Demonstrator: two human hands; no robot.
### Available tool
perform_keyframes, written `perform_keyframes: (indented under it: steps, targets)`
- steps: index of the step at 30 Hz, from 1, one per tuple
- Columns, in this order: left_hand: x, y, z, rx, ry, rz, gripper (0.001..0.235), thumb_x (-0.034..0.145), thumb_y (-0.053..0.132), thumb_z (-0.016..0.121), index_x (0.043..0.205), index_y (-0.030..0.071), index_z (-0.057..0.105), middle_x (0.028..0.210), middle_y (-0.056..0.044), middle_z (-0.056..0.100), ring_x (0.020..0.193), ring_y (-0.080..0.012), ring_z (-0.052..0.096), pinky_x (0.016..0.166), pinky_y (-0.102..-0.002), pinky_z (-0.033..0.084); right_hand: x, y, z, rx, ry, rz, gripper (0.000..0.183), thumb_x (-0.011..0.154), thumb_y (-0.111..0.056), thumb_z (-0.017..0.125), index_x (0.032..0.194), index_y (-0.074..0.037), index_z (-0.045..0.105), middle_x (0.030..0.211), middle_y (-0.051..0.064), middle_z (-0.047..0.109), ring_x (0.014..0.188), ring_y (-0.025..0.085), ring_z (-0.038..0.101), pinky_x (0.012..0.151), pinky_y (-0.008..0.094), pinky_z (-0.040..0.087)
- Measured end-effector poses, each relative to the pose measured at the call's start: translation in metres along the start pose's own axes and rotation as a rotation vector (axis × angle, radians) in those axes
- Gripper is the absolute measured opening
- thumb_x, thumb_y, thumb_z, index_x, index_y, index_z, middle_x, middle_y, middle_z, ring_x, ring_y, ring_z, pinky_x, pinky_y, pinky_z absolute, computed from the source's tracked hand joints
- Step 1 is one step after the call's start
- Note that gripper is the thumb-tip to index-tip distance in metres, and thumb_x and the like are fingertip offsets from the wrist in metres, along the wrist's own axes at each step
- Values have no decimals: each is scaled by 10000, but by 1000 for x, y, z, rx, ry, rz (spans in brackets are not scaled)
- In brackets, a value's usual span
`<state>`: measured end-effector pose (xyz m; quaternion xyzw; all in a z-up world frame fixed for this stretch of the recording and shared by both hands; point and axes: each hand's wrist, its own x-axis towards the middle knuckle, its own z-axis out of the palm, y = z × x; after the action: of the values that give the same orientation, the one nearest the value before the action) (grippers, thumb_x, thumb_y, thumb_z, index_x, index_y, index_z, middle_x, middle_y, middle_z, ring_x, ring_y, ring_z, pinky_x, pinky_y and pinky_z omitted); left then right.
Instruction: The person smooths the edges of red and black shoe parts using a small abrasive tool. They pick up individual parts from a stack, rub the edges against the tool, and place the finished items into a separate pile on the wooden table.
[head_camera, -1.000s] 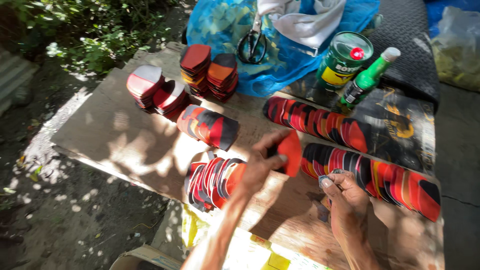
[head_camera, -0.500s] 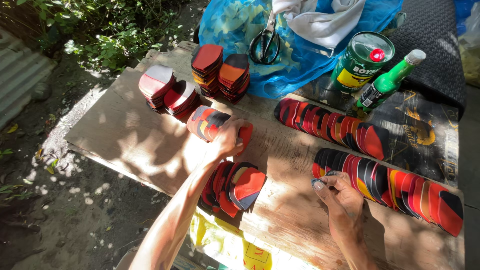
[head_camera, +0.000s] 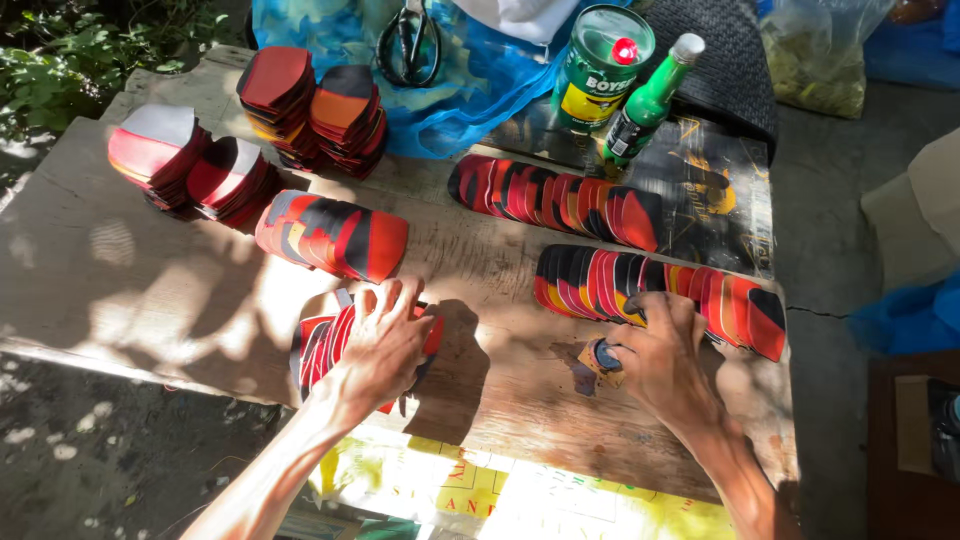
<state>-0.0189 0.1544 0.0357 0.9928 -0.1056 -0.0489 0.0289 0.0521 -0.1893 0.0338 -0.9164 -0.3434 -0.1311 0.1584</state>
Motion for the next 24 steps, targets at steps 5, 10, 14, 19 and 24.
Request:
perform_keyframes:
  steps: [5,10,14,19,24]
  targets:
    - [-10,8,15,98,266,170,565,703,116,733,1239,7,591,1297,-222,481,1272,-385,433,971,-565,393,-7,5,10,-59,-2,1,131,657,-102,787,786,-93,766,1199,151,578,1185,360,462,972,522,322]
    - [-8,20,-9,-247,154,185,532,730,40,734,1235,27,569,1098,-166,595,1009,-339,578,847,-495,462,-12,5,19,-26,-24,35,134,675,-81,776,806,-63,757,1222,170,563,1200,363,457,981,534,309]
    - [-22,28,-27,-824,-182,-297,530,871,-70,591,1355,119,491,799,-79,608,623,-213,597,551,-330,486,-17,8,17,66,25,88,145,715,-96,769,852,-51,754,1219,175,547,1204,368,445,1016,538,292]
    - [-11,47,34,-1789,148,-36,227,894,-173,673,1099,-85,636,926,-129,665,769,-162,613,651,-267,508,-21,2,-1,117,35,160,138,711,-99,771,846,-73,775,1198,170,554,1196,353,441,1008,510,296]
    - [11,92,55,-2318,117,-327,387,765,-144,723,1132,-33,675,1106,-154,719,922,-219,730,847,-329,624,-22,-16,-7,613,270,388,154,831,-145,786,944,-52,738,1074,94,570,1107,203,551,977,359,426]
